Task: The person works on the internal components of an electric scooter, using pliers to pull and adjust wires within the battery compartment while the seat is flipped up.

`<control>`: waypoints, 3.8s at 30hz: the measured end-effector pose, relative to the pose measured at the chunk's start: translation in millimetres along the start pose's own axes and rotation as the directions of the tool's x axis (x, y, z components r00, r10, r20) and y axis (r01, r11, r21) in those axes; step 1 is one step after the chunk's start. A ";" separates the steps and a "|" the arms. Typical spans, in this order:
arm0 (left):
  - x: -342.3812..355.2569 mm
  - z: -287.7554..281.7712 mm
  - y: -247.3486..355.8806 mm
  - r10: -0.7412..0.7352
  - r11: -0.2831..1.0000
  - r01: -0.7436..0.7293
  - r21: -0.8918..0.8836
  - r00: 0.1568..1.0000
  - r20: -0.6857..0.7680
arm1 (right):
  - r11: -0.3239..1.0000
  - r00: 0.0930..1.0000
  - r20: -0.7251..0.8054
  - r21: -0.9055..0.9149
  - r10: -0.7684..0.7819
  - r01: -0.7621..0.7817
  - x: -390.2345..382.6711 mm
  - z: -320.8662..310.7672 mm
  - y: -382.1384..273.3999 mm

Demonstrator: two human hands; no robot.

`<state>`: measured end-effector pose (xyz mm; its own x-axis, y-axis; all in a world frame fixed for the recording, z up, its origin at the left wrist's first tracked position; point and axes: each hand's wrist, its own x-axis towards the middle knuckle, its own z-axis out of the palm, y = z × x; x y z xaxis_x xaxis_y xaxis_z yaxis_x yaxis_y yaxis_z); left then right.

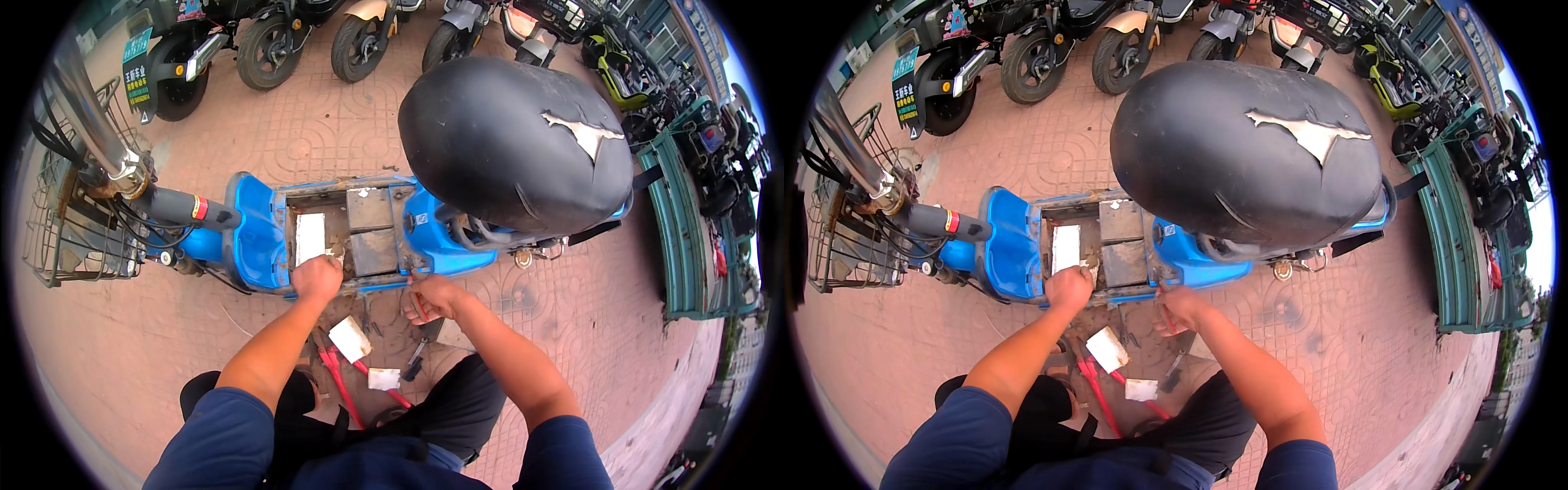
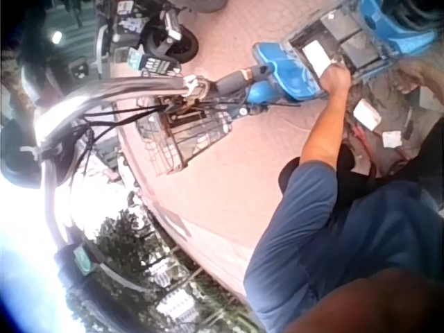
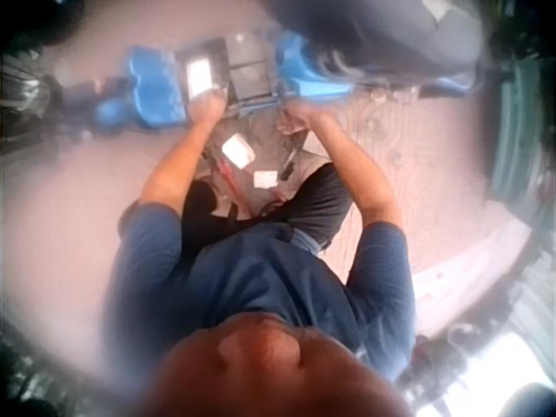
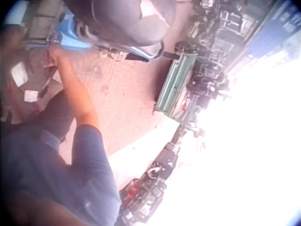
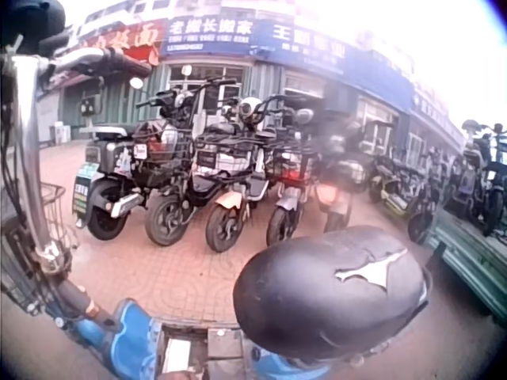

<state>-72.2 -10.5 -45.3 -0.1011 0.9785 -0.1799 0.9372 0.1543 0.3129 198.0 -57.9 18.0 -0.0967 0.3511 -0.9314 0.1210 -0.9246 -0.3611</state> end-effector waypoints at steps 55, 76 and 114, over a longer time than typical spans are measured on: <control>1.6 4.8 -3.5 0.057 0.998 -0.057 0.003 0.996 -0.072 | 0.790 0.961 -0.227 0.554 -0.161 0.263 42.8 94.0 20.4; 0.3 0.1 3.3 0.072 0.997 -0.073 -0.009 0.996 -0.060 | 0.905 0.999 0.035 -0.425 -0.003 0.018 -5.0 -41.9 -24.8; -1.4 0.4 0.0 0.058 0.998 -0.059 -0.008 0.997 -0.042 | 0.964 0.983 -0.150 0.228 -0.105 0.137 16.8 34.1 21.9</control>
<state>-71.9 -11.8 -45.4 -0.0599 0.9907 -0.1224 0.9389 0.0976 0.3302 165.3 -77.3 -4.0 0.0409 0.4640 -0.8849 -0.1216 -0.8768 -0.4653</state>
